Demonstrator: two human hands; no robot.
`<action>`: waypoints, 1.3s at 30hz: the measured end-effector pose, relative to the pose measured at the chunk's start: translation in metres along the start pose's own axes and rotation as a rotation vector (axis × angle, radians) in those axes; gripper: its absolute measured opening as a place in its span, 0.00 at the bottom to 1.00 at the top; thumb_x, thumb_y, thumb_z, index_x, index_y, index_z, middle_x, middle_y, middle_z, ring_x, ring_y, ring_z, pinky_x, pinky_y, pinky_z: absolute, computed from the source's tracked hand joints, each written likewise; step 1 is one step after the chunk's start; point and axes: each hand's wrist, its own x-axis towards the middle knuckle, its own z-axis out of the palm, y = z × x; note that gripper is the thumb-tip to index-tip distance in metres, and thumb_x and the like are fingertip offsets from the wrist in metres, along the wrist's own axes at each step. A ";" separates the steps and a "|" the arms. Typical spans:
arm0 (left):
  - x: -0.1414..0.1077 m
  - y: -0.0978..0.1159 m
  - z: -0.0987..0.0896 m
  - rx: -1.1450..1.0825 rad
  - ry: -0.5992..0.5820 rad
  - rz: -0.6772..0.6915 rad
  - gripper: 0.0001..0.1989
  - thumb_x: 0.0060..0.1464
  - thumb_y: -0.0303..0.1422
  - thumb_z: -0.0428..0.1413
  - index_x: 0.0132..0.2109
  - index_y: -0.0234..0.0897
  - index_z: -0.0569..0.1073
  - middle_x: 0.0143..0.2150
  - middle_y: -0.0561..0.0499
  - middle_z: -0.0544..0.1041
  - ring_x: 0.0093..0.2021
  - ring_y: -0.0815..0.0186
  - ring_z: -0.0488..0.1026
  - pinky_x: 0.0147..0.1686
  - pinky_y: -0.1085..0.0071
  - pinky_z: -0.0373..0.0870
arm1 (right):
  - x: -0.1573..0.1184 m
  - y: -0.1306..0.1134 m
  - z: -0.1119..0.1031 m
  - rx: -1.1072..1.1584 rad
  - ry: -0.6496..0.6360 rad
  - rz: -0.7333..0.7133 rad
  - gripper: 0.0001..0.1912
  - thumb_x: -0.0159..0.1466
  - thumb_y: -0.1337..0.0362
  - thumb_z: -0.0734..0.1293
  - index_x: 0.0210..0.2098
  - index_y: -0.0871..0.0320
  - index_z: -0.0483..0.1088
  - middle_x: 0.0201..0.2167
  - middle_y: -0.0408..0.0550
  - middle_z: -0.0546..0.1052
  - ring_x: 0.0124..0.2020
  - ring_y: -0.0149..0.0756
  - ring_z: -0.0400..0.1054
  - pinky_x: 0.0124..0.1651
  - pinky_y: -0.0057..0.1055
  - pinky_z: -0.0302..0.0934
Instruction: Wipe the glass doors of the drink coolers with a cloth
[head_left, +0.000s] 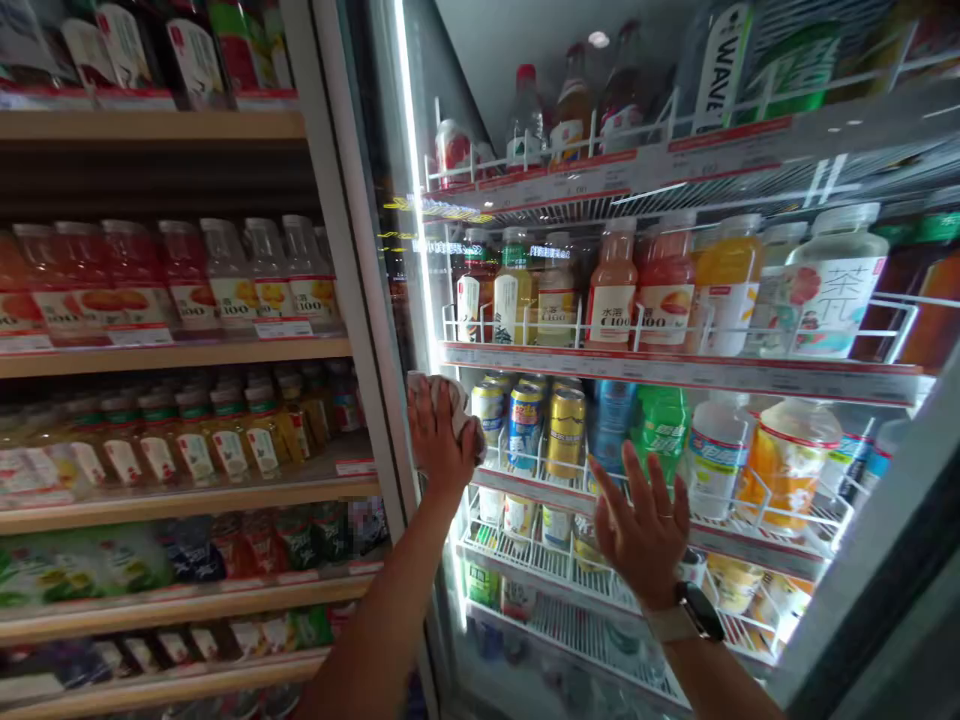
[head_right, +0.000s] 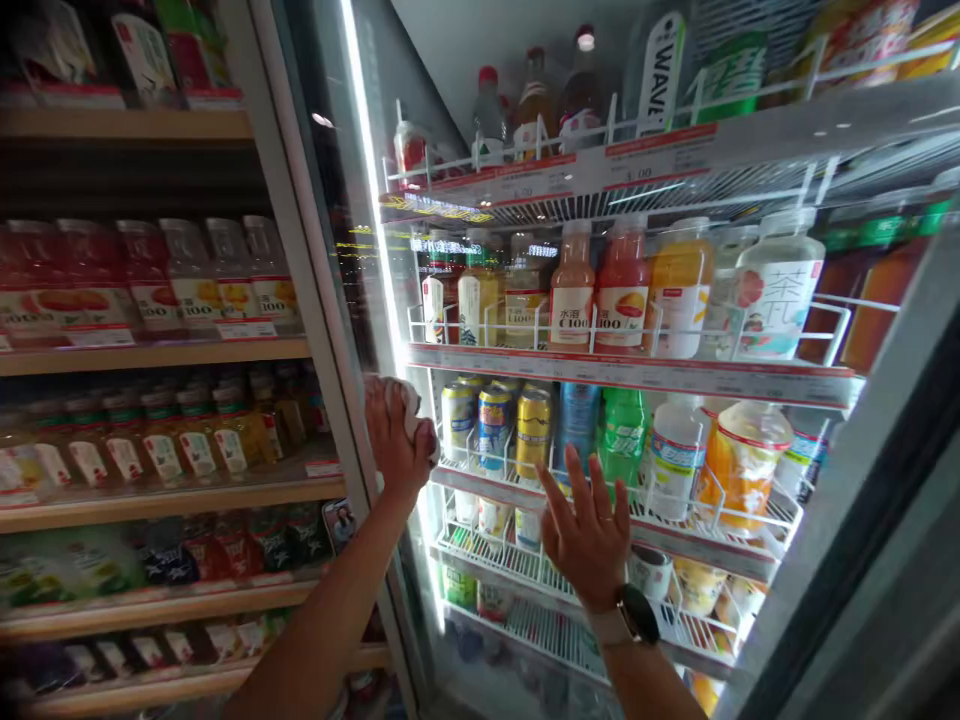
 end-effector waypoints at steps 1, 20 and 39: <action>-0.006 0.001 0.001 -0.005 0.006 0.000 0.30 0.64 0.38 0.47 0.70 0.41 0.52 0.73 0.42 0.49 0.73 0.54 0.41 0.70 0.47 0.43 | 0.000 0.000 0.000 0.001 -0.002 0.000 0.31 0.67 0.63 0.61 0.68 0.42 0.52 0.70 0.46 0.56 0.70 0.47 0.51 0.68 0.50 0.45; -0.025 0.005 0.005 0.004 -0.127 0.192 0.26 0.63 0.35 0.43 0.67 0.38 0.61 0.71 0.44 0.56 0.73 0.54 0.40 0.70 0.51 0.44 | 0.002 0.000 0.002 -0.056 -0.019 -0.021 0.32 0.65 0.64 0.61 0.67 0.40 0.54 0.68 0.46 0.60 0.69 0.47 0.51 0.67 0.51 0.46; -0.102 0.061 0.026 -0.028 -0.138 0.573 0.24 0.61 0.31 0.46 0.63 0.52 0.66 0.60 0.56 0.73 0.72 0.63 0.48 0.71 0.59 0.41 | 0.010 -0.001 0.003 -0.089 -0.044 -0.015 0.31 0.67 0.66 0.56 0.69 0.61 0.51 0.62 0.54 0.69 0.69 0.41 0.52 0.71 0.43 0.40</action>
